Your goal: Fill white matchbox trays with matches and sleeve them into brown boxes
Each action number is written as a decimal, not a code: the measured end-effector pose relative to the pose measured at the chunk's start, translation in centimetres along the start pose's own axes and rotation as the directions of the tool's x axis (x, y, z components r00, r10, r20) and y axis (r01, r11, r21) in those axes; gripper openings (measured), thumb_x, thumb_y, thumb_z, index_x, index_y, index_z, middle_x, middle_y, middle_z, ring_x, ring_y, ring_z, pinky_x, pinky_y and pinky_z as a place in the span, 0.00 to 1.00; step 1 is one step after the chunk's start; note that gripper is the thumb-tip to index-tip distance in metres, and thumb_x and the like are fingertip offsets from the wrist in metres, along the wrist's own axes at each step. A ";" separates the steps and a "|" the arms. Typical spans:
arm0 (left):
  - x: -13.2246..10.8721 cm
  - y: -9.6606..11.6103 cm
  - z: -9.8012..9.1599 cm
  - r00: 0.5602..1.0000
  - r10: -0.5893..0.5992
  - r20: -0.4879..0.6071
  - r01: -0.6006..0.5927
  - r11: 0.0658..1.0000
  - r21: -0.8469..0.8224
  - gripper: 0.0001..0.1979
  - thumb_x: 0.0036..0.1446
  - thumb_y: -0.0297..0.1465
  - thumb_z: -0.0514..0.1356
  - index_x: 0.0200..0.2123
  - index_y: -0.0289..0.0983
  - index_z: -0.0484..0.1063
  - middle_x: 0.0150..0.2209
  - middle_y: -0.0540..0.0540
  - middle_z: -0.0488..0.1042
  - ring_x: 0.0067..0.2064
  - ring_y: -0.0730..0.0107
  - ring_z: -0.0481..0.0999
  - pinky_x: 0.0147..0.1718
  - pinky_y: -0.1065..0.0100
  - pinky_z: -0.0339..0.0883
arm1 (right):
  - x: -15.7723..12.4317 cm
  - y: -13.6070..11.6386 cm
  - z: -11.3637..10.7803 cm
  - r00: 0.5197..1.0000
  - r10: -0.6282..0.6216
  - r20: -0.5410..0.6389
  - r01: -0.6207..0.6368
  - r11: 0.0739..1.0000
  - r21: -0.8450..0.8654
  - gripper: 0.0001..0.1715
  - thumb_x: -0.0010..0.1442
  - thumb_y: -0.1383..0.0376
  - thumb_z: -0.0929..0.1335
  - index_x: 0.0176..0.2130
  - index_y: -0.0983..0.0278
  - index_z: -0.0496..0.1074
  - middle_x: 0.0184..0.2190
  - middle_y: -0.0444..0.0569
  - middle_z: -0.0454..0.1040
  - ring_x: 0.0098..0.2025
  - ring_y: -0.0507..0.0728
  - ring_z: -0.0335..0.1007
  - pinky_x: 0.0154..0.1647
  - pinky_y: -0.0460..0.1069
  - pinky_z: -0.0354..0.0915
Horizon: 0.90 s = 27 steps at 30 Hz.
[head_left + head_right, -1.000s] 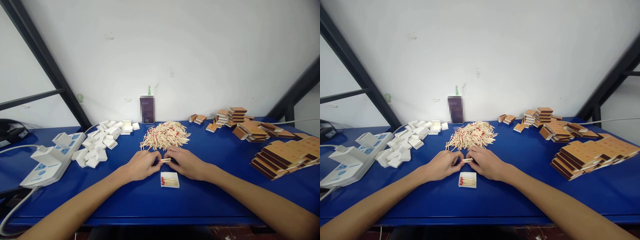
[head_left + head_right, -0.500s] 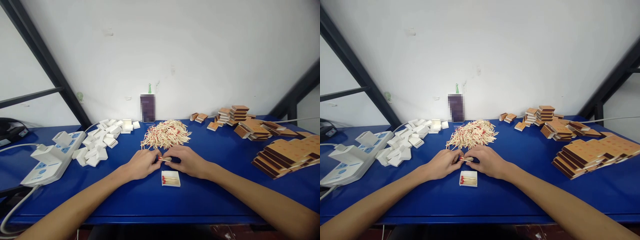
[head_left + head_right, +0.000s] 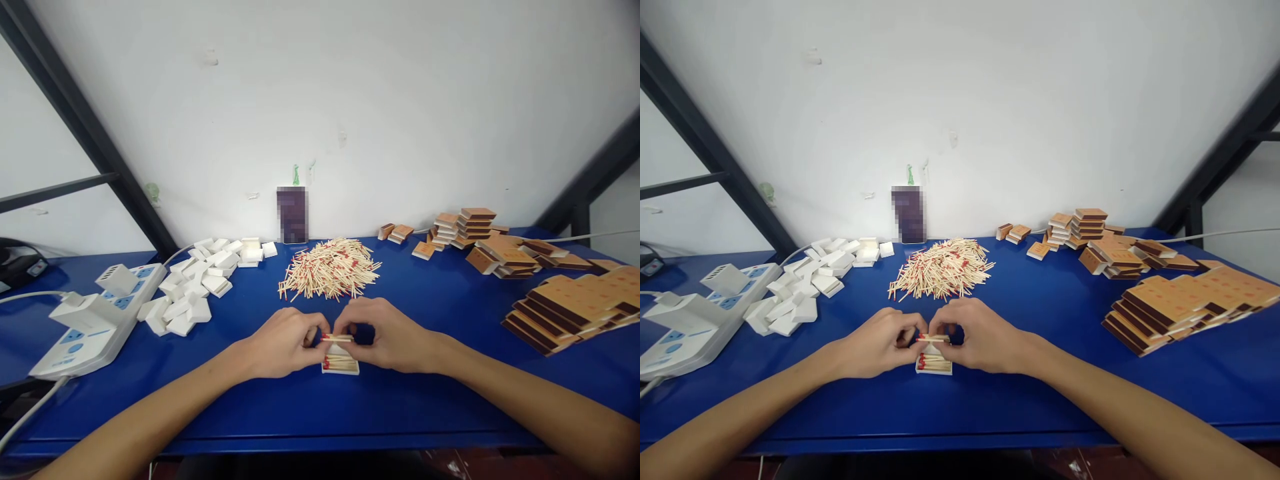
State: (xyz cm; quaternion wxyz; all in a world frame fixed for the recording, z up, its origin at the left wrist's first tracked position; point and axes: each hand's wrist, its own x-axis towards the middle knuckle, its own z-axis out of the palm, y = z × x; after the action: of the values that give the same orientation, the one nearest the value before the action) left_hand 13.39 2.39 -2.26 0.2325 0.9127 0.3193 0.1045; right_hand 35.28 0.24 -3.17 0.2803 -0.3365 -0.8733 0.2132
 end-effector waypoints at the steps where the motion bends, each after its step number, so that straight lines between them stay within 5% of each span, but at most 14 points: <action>1: -0.1 0.2 0.1 1.000 0.009 0.015 -0.009 1.000 0.001 0.05 0.59 0.32 0.58 0.34 0.37 0.71 0.19 0.58 0.60 0.21 0.79 0.58 0.24 0.73 0.49 | -0.2 -0.2 0.0 1.000 -0.007 0.026 0.008 1.000 -0.024 0.02 0.57 0.65 0.70 0.33 0.61 0.74 0.27 0.42 0.75 0.30 0.51 0.67 0.35 0.47 0.61; 12: -0.5 0.4 0.6 0.997 0.073 -0.019 -0.073 0.997 0.004 0.07 0.51 0.33 0.63 0.34 0.38 0.72 0.19 0.58 0.61 0.21 0.79 0.61 0.26 0.72 0.54 | -0.6 -0.8 -0.2 0.985 -0.083 0.151 0.101 0.988 -0.116 0.01 0.56 0.67 0.69 0.33 0.63 0.73 0.26 0.43 0.72 0.29 0.52 0.62 0.36 0.49 0.56; 16: -0.4 -0.2 -0.1 0.988 0.071 -0.140 -0.077 0.996 -0.041 0.06 0.55 0.33 0.59 0.33 0.37 0.71 0.18 0.58 0.60 0.20 0.79 0.58 0.24 0.73 0.54 | -0.8 -0.6 -0.2 0.982 -0.109 0.155 0.127 0.985 -0.114 0.02 0.57 0.67 0.69 0.33 0.63 0.73 0.26 0.44 0.72 0.30 0.52 0.63 0.37 0.49 0.56; 20: 1.6 -3.2 -3.1 0.902 -0.128 -0.413 0.161 0.986 0.046 0.10 0.60 0.36 0.54 0.32 0.37 0.71 0.21 0.54 0.69 0.22 0.76 0.65 0.26 0.72 0.55 | -0.8 -0.2 0.2 0.975 -0.166 0.148 0.190 0.967 -0.168 0.06 0.60 0.68 0.67 0.31 0.63 0.72 0.25 0.43 0.72 0.30 0.52 0.61 0.35 0.49 0.54; 23: 4.1 -6.3 -6.3 0.846 -0.246 -0.474 0.372 0.908 0.192 0.17 0.63 0.41 0.52 0.29 0.36 0.72 0.25 0.48 0.74 0.28 0.70 0.71 0.29 0.69 0.58 | -0.7 0.0 0.5 0.971 -0.203 0.129 0.226 0.953 -0.202 0.09 0.62 0.67 0.65 0.30 0.63 0.72 0.24 0.44 0.70 0.30 0.52 0.60 0.35 0.49 0.54; 27: 7.6 -10.1 -9.5 0.770 -0.396 -0.501 0.586 0.749 0.308 0.26 0.58 0.53 0.54 0.38 0.36 0.76 0.38 0.39 0.78 0.41 0.56 0.75 0.37 0.63 0.64 | -0.8 0.0 0.8 0.961 -0.254 0.112 0.273 0.939 -0.208 0.09 0.62 0.68 0.65 0.29 0.63 0.71 0.23 0.43 0.70 0.30 0.52 0.60 0.34 0.49 0.53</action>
State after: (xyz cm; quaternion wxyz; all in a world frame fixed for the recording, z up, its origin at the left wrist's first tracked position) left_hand 10.68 17.53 1.32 -0.0356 0.7784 0.6090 0.1478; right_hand 35.26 -0.46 -3.99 0.2303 -0.2363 -0.9398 0.0891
